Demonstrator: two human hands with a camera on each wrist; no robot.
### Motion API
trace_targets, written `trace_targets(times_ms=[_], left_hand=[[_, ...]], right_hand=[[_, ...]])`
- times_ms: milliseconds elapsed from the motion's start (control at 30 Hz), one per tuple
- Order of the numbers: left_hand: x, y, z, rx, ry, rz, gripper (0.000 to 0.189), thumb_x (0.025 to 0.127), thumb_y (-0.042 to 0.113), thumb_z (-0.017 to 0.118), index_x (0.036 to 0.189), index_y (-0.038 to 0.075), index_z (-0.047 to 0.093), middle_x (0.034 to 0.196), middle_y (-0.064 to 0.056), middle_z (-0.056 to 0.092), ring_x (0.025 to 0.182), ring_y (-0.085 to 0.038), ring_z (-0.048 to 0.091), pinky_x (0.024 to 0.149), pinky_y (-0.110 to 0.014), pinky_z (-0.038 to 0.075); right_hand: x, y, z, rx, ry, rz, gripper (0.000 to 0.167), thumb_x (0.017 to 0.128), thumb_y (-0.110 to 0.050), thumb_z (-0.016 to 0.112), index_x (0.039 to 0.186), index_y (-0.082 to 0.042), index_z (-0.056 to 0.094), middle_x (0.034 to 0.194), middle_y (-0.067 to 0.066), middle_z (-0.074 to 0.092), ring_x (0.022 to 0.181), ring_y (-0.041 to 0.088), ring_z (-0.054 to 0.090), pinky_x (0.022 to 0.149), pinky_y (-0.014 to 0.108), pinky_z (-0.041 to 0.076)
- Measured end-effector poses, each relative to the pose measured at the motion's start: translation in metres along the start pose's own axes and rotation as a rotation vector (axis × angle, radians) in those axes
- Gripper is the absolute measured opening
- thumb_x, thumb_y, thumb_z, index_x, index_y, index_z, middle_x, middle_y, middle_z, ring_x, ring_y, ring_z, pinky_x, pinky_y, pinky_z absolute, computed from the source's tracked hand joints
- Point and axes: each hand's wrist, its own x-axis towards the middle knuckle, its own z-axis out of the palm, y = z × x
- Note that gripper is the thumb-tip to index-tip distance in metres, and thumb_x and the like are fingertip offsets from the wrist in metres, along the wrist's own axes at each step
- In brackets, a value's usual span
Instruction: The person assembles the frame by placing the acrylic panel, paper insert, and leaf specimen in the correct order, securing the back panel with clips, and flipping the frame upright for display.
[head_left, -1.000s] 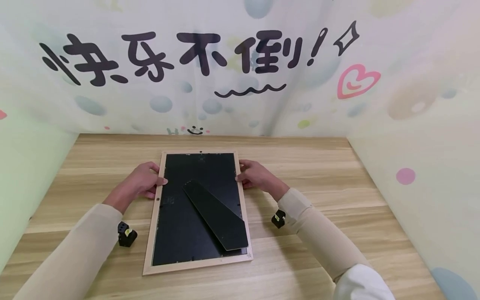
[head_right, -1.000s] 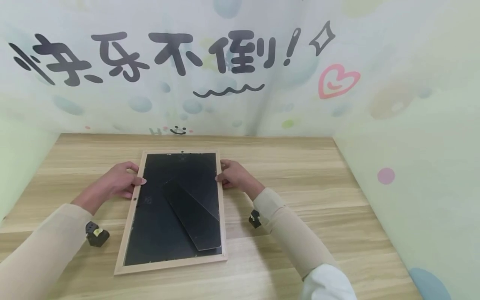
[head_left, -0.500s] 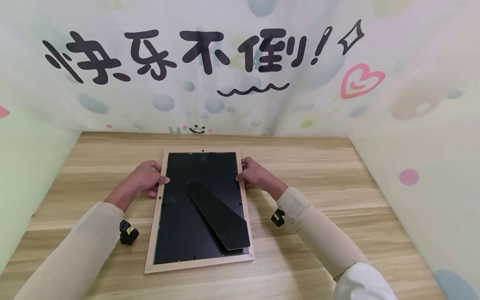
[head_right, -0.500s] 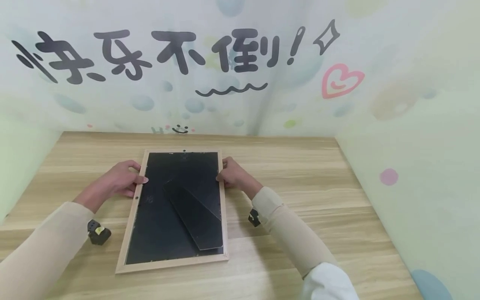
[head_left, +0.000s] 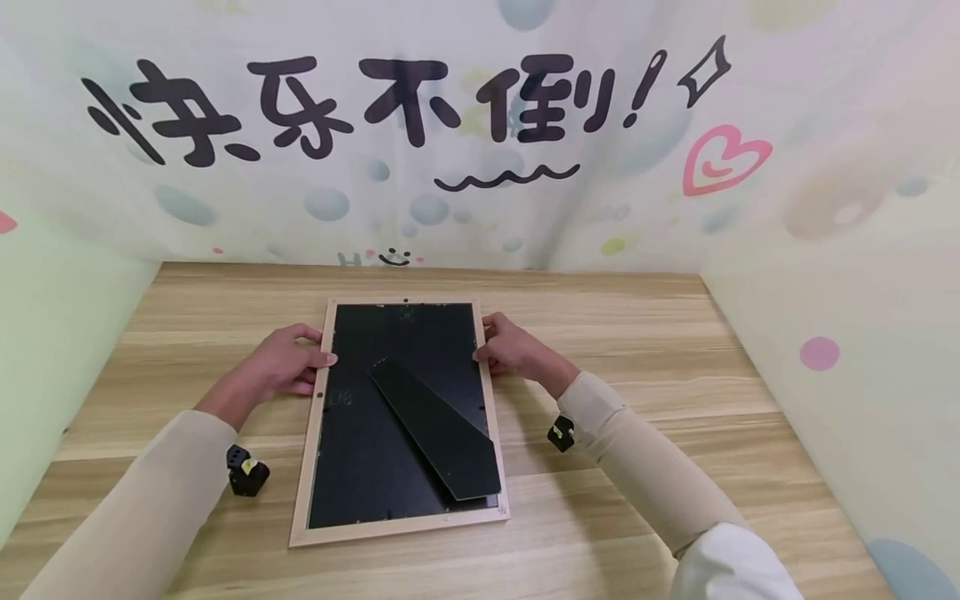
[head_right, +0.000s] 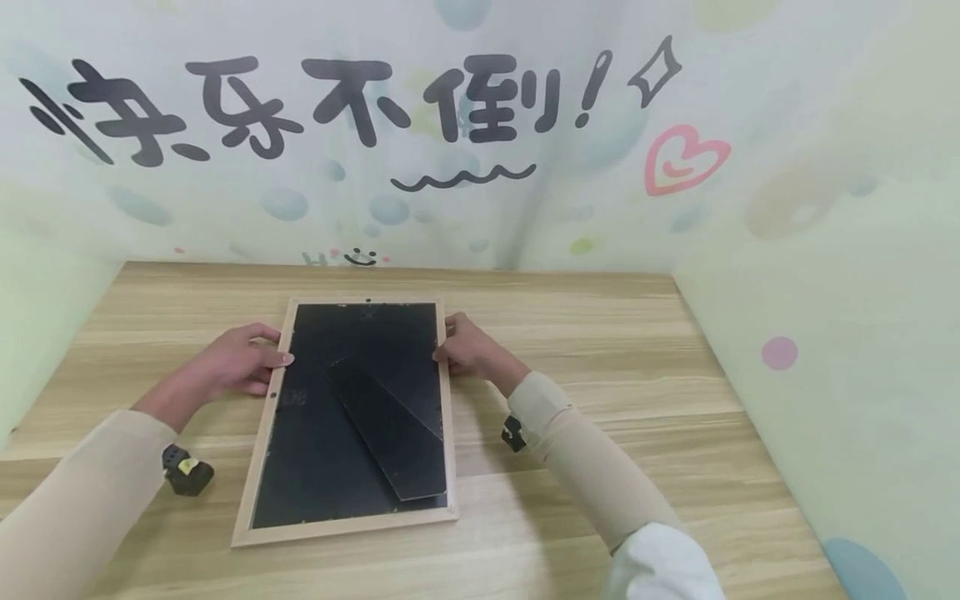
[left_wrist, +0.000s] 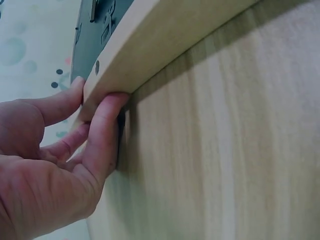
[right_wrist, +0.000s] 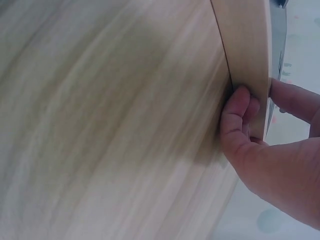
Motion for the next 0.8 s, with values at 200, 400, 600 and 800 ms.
trace_targets(times_ms=[200,400,600,800], left_hand=[[-0.001,0.000,-0.002,-0.057,-0.033,-0.002,0.060,0.098,0.015,0.056,0.146,-0.002,0.025,0.094,-0.007,0.063,0.079,-0.015,0.064,0.073,-0.035,0.058],[-0.001,0.002,0.002,-0.058,-0.021,-0.028,0.056,0.096,0.010,0.057,0.143,-0.002,0.028,0.086,-0.007,0.061,0.074,-0.016,0.062,0.069,-0.035,0.058],[0.000,0.007,0.005,-0.032,0.011,-0.054,0.054,0.095,0.011,0.058,0.141,-0.001,0.030,0.085,-0.006,0.060,0.071,-0.016,0.061,0.065,-0.034,0.057],[-0.002,0.010,0.003,-0.005,0.024,-0.065,0.053,0.095,0.010,0.058,0.139,-0.002,0.031,0.082,-0.007,0.060,0.068,-0.018,0.061,0.065,-0.035,0.058]], right_hand=[[-0.001,0.000,-0.006,0.000,-0.016,0.010,0.058,0.090,0.005,0.060,0.138,-0.005,0.030,0.127,0.020,0.048,0.085,0.025,0.059,0.069,0.033,0.052],[0.002,-0.004,-0.016,-0.024,-0.096,0.049,0.059,0.088,0.003,0.063,0.136,-0.003,0.030,0.131,0.020,0.049,0.090,0.023,0.062,0.075,0.035,0.054],[0.012,-0.020,-0.027,-0.170,-0.136,0.112,0.070,0.091,-0.011,0.066,0.148,-0.002,0.027,0.145,0.019,0.043,0.109,0.028,0.062,0.089,0.039,0.053],[0.030,-0.043,-0.035,-0.311,-0.095,0.135,0.077,0.091,-0.026,0.068,0.151,-0.004,0.026,0.151,0.013,0.035,0.123,0.028,0.052,0.095,0.041,0.050]])
